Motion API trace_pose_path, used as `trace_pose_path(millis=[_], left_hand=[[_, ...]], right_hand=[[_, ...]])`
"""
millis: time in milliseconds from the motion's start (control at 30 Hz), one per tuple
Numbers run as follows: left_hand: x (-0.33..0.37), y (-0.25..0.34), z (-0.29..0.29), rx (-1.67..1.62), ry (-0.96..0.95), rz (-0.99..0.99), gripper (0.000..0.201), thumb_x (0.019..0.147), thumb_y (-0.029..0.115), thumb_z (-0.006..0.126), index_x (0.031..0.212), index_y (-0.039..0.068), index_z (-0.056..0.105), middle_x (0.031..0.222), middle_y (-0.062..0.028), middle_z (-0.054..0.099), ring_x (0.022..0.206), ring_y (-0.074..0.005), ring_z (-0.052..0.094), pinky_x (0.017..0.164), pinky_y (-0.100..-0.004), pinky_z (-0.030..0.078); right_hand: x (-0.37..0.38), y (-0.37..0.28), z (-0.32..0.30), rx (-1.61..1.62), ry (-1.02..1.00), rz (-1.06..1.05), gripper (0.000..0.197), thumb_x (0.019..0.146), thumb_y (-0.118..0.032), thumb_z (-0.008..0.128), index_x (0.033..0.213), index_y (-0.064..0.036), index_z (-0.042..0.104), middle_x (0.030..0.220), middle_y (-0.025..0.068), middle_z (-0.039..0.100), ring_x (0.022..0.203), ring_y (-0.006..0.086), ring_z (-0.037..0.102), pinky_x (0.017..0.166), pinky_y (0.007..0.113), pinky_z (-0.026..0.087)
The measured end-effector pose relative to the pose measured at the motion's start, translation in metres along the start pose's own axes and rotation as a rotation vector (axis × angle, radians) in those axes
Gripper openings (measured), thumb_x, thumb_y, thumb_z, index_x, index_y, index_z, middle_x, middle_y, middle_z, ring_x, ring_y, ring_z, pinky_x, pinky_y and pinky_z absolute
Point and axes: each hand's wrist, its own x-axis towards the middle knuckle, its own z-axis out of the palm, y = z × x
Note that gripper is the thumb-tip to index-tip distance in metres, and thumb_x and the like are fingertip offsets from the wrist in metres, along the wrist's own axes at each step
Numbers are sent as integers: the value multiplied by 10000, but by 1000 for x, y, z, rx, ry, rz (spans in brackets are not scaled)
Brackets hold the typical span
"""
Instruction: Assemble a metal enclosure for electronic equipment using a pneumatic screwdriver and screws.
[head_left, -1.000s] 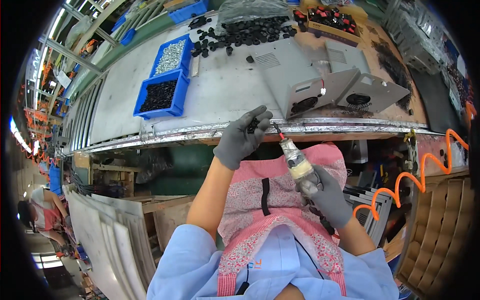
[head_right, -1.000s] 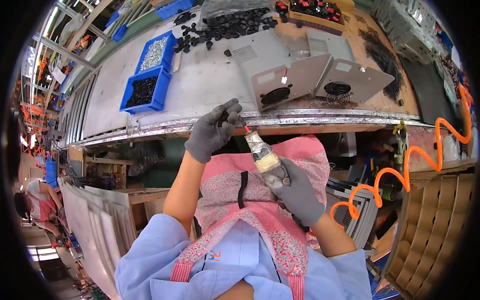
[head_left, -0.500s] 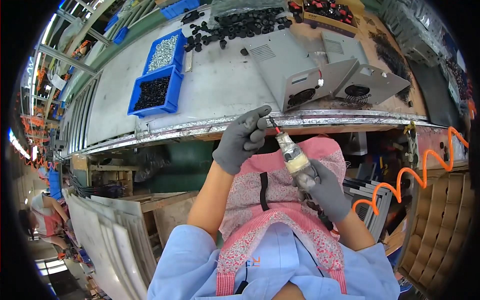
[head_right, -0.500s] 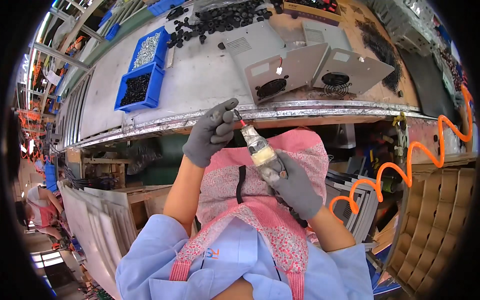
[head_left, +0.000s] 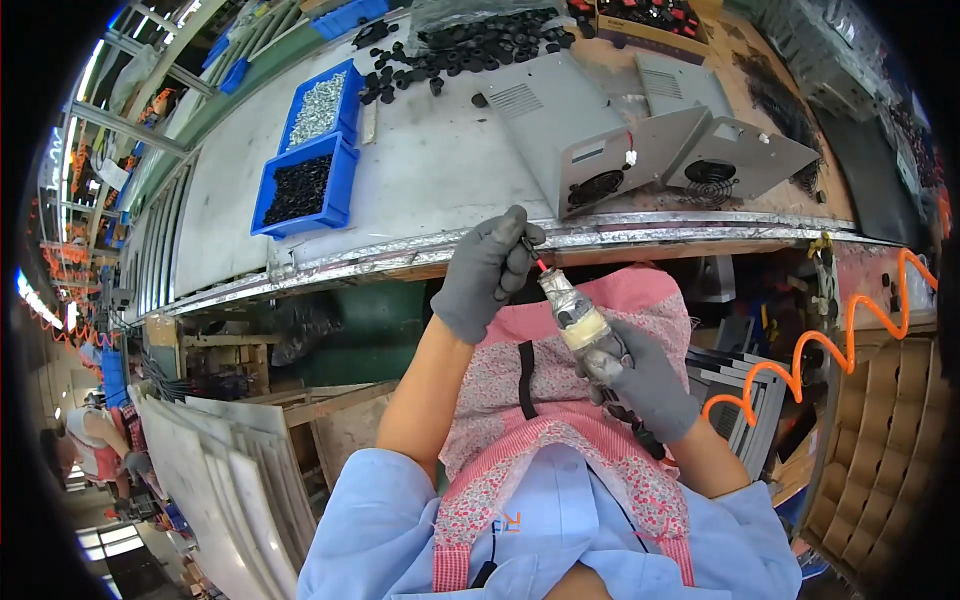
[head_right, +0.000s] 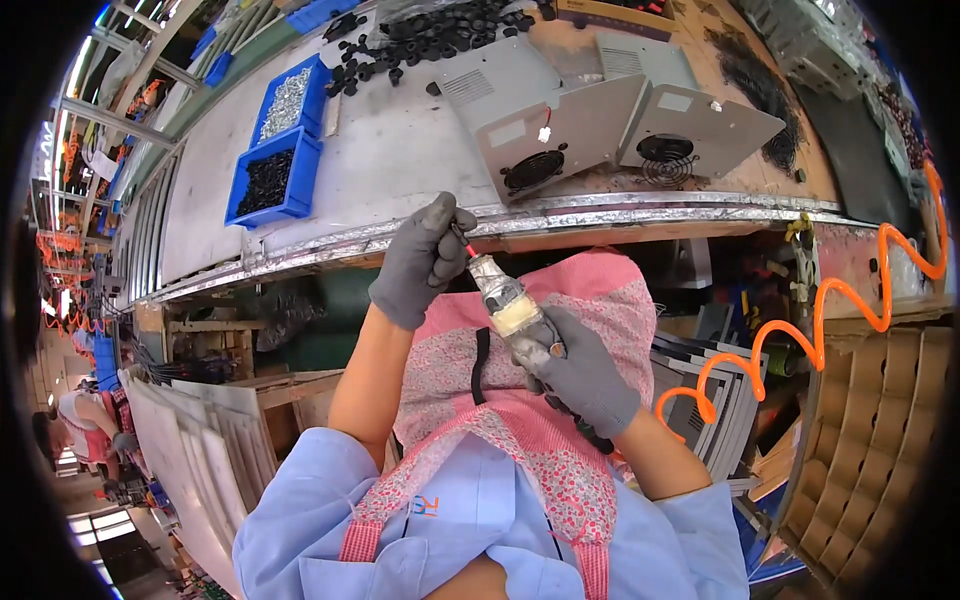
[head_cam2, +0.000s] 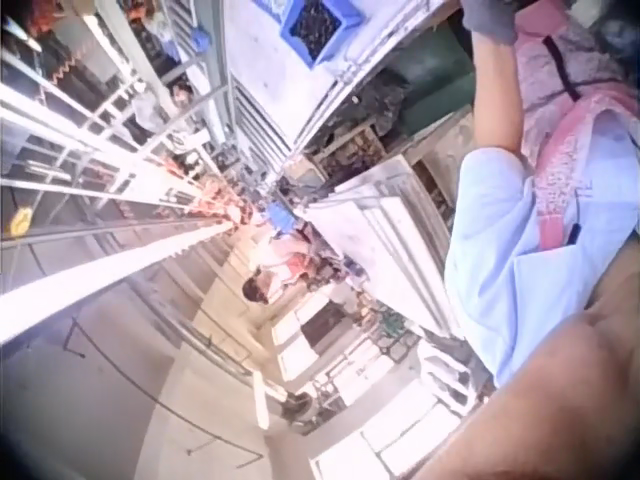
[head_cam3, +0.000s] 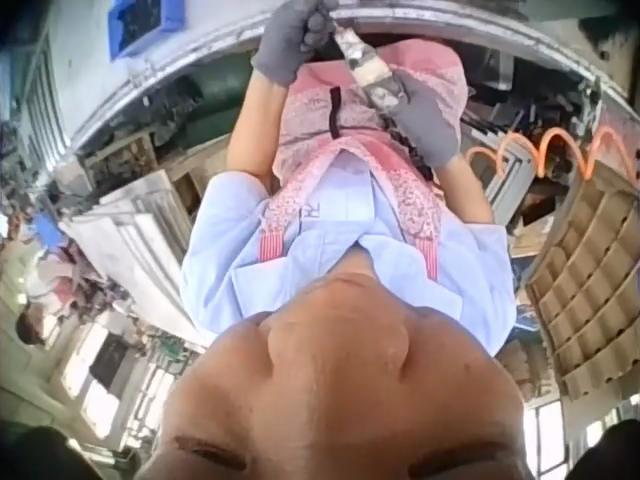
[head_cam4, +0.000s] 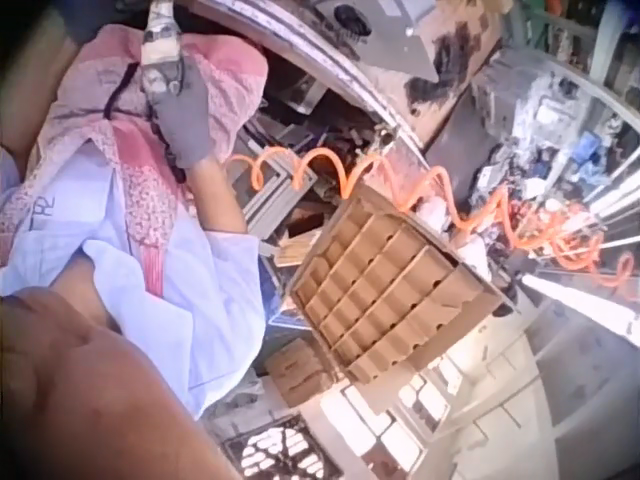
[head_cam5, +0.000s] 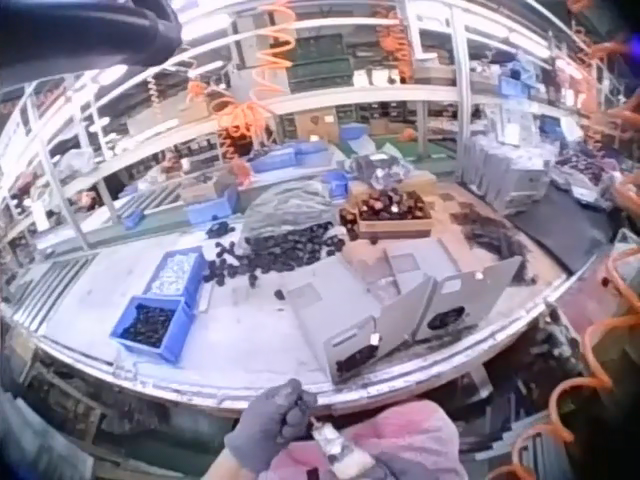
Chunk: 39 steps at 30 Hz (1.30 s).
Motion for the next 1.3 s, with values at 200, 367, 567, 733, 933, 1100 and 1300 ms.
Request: trace_pose_path(millis=[200, 367, 567, 733, 933, 1100, 1300], left_hand=[[-6, 4, 12, 239, 29, 111, 416, 879, 442, 612, 933, 30, 628, 607, 38, 493, 445, -33, 355, 376, -174, 240], [2, 2, 6, 159, -80, 30, 377, 905, 370, 596, 1001, 5, 595, 613, 26, 499, 442, -39, 360, 363, -179, 236], [24, 6, 4, 198, 158, 18, 412, 928, 367, 569, 1066, -20, 588, 652, 21, 531, 478, -30, 395, 391, -172, 269], [48, 10, 14, 408, 106, 131, 349, 951, 321, 518, 1104, 23, 614, 669, 4, 556, 504, -55, 444, 462, -199, 358], [60, 8, 15, 556, 59, 71, 290, 975, 266, 409, 978, 43, 596, 625, -11, 542, 490, -75, 453, 449, -210, 367], [59, 10, 19, 578, 79, 62, 305, 981, 289, 401, 987, 55, 597, 623, -7, 541, 483, -74, 443, 450, -208, 368], [63, 10, 9, 595, 13, 43, 330, 983, 319, 409, 1068, 53, 585, 667, -9, 550, 531, -84, 480, 479, -217, 390]], right_hand=[[-5, 4, -2, 82, -20, -106, 688, 854, -239, 589, 1438, -54, 276, 831, 57, 572, 610, 95, 545, 550, 233, 455], [-3, 6, -5, 88, 9, -102, 734, 845, -173, 574, 1482, -107, 215, 813, 90, 606, 586, 116, 566, 561, 252, 478], [1, 16, -20, 118, 155, -177, 672, 872, -181, 577, 1469, -145, 272, 827, 22, 548, 623, 67, 488, 562, 220, 449], [11, 25, -27, 119, 191, -141, 666, 875, -189, 588, 1465, -150, 282, 813, 17, 540, 612, 66, 486, 547, 216, 441], [26, 21, -26, 205, 160, -77, 655, 892, -238, 593, 1461, -147, 280, 808, 59, 559, 576, 98, 527, 507, 251, 473], [20, 14, -28, 512, 4, -20, 699, 898, -343, 599, 1466, -147, 241, 826, 105, 578, 554, 153, 579, 478, 301, 516], [28, 17, -30, 402, 35, -37, 708, 897, -352, 602, 1467, -147, 236, 853, 115, 582, 556, 165, 586, 487, 308, 525]])
